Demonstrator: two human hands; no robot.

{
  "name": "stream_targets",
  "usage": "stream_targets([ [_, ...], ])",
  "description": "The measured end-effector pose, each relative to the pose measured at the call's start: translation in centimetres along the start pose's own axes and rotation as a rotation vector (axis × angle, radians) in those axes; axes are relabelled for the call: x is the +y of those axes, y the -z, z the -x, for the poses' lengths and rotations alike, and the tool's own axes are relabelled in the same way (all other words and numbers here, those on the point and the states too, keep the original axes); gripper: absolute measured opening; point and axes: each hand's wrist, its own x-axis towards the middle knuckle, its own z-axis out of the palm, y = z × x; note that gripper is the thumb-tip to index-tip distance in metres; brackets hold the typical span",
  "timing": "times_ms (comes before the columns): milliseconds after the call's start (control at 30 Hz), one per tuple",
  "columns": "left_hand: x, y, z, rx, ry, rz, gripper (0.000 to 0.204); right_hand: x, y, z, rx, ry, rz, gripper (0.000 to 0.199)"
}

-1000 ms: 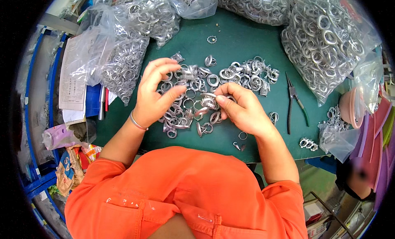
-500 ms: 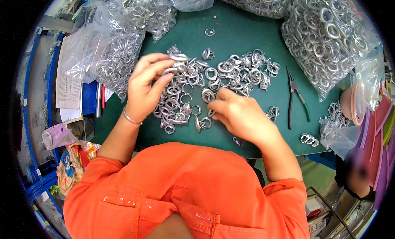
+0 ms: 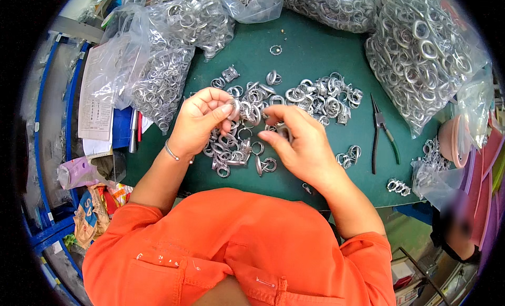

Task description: The person assembles small metal hardware components by hand at a green workbench. They repeatedly pick up a metal ring and a decorative metal piece, interlock them, and place the assembled unit into a clear plastic bag. The process is continuous and repetitive throughout the clip.

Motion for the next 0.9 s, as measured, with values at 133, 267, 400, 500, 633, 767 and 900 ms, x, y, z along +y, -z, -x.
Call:
stream_targets([
  [133,0.2,-0.8,0.6,-0.057,0.021,0.072,0.011,-0.3,-1.3,-0.7,0.028,0.066,-0.033,0.035],
  [267,-0.1,-0.7,0.9,-0.123,0.011,0.136,0.012,-0.1,-1.1,-0.8,-0.003,0.049,-0.018,0.033],
  [400,-0.2,-0.9,1.4,-0.115,-0.154,-0.083,0.015,0.8,-1.4,-0.6,0.117,0.1,0.001,0.033],
  [500,0.5,-0.7,1.3,-0.054,-0.524,-0.625,0.025,0.3,-0.2,-0.8,0.137,0.042,0.056,0.031],
  [633,0.9,-0.3,1.3,-0.054,-0.624,-0.75,0.031,-0.1,3.2,-1.0,0.158,-0.134,-0.074,0.013],
  [767,0.5,-0.2,1.7,-0.031,-0.638,-0.751,0.025,-5.0,9.9,-2.5,0.399,0.158,0.162,0.011],
  [900,0.5,-0.2,2.1,-0.009,-0.661,-0.774,0.024,-10.1,19.6,-7.0,1.063,0.596,0.575,0.018],
])
